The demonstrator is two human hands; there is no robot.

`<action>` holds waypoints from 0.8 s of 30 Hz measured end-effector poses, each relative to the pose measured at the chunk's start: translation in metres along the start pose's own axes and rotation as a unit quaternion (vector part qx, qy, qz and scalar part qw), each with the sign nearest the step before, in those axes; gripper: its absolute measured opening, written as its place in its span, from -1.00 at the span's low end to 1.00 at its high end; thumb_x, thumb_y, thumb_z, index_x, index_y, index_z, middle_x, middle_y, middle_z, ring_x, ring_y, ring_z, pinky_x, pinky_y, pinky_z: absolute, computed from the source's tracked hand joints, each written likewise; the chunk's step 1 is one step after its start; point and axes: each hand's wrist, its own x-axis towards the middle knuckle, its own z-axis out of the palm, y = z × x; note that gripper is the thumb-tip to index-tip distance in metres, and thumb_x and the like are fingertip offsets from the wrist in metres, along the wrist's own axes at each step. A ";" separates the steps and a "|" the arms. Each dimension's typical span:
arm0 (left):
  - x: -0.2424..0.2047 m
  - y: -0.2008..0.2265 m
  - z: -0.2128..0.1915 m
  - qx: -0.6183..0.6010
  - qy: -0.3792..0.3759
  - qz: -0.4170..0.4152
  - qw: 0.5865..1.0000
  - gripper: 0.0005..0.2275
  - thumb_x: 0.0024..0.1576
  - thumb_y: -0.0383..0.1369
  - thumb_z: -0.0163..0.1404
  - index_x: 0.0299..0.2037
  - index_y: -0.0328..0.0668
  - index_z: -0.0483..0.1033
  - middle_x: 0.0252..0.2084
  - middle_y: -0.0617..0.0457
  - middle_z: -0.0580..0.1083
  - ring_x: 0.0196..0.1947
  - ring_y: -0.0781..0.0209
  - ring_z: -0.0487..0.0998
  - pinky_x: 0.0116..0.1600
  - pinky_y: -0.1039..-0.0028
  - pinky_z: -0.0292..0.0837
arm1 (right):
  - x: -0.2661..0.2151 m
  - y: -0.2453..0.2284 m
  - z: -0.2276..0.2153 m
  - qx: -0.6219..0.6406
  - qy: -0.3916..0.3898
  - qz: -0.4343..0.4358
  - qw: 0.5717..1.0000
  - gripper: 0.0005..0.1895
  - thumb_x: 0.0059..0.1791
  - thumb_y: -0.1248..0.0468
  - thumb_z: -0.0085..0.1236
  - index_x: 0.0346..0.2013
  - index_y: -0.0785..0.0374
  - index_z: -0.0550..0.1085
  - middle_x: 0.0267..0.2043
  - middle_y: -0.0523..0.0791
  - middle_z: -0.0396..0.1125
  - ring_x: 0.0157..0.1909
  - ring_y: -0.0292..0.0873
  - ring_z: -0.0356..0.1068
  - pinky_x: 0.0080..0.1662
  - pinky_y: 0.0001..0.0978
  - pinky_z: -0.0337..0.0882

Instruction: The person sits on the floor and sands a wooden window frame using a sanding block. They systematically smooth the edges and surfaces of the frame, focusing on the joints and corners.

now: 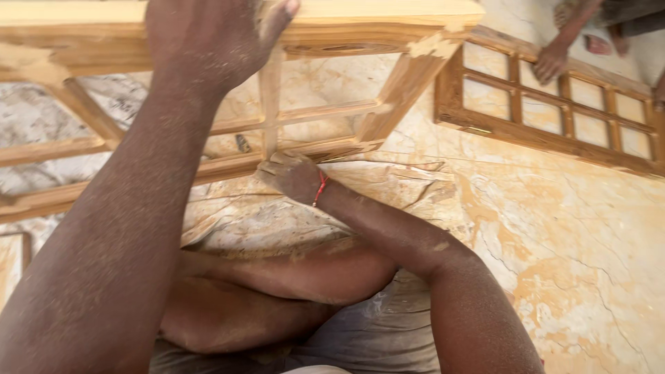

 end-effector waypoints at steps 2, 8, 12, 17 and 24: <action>-0.001 0.004 -0.009 0.059 0.017 0.012 0.998 -0.48 0.35 0.23 0.06 -0.19 -0.11 0.63 -0.42 -0.01 0.52 -0.44 0.05 0.56 -0.52 0.21 0.42 | 0.003 -0.003 -0.003 0.078 -0.044 0.105 0.990 -0.74 0.05 0.30 0.05 0.02 0.18 0.54 -0.03 -0.12 0.49 -0.04 -0.06 0.50 -0.05 -0.17 0.50; -0.002 0.010 -0.024 0.088 0.007 0.023 0.996 -0.43 0.39 0.23 -0.14 -0.27 -0.06 0.68 -0.53 -0.03 0.49 -0.47 0.06 0.52 -0.48 0.21 0.39 | 0.014 -0.006 -0.022 0.225 0.055 0.269 0.935 -0.75 0.12 0.20 0.04 0.04 0.20 0.49 -0.11 -0.07 0.53 -0.13 -0.02 0.54 -0.12 -0.18 0.52; -0.001 0.011 -0.030 0.075 -0.142 -0.031 0.987 -0.35 0.38 0.23 -0.35 -0.21 -0.15 0.65 -0.59 -0.08 0.47 -0.54 0.07 0.50 -0.47 0.20 0.37 | 0.023 -0.022 -0.030 0.236 0.076 0.342 0.907 -0.83 0.05 0.15 0.15 -0.19 0.17 0.55 -0.21 -0.11 0.54 -0.20 -0.07 0.55 -0.18 -0.25 0.52; -0.004 0.012 -0.031 0.077 -0.101 -0.006 0.992 -0.36 0.36 0.23 -0.32 -0.26 -0.14 0.65 -0.60 -0.06 0.48 -0.56 0.10 0.52 -0.50 0.22 0.36 | 0.032 -0.040 -0.023 0.268 0.139 0.483 0.822 -0.79 -0.03 0.18 0.27 -0.37 0.26 0.47 -0.41 -0.07 0.49 -0.39 -0.11 0.51 -0.30 -0.26 0.46; -0.015 0.008 -0.015 0.098 -0.001 0.041 0.994 -0.39 0.43 0.24 -0.25 -0.33 -0.03 0.65 -0.61 0.05 0.48 -0.58 0.20 0.52 -0.47 0.31 0.38 | 0.039 -0.047 0.007 0.224 0.206 0.511 0.804 -0.72 0.01 0.19 0.27 -0.42 0.28 0.40 -0.45 -0.02 0.43 -0.44 -0.05 0.43 -0.33 -0.21 0.39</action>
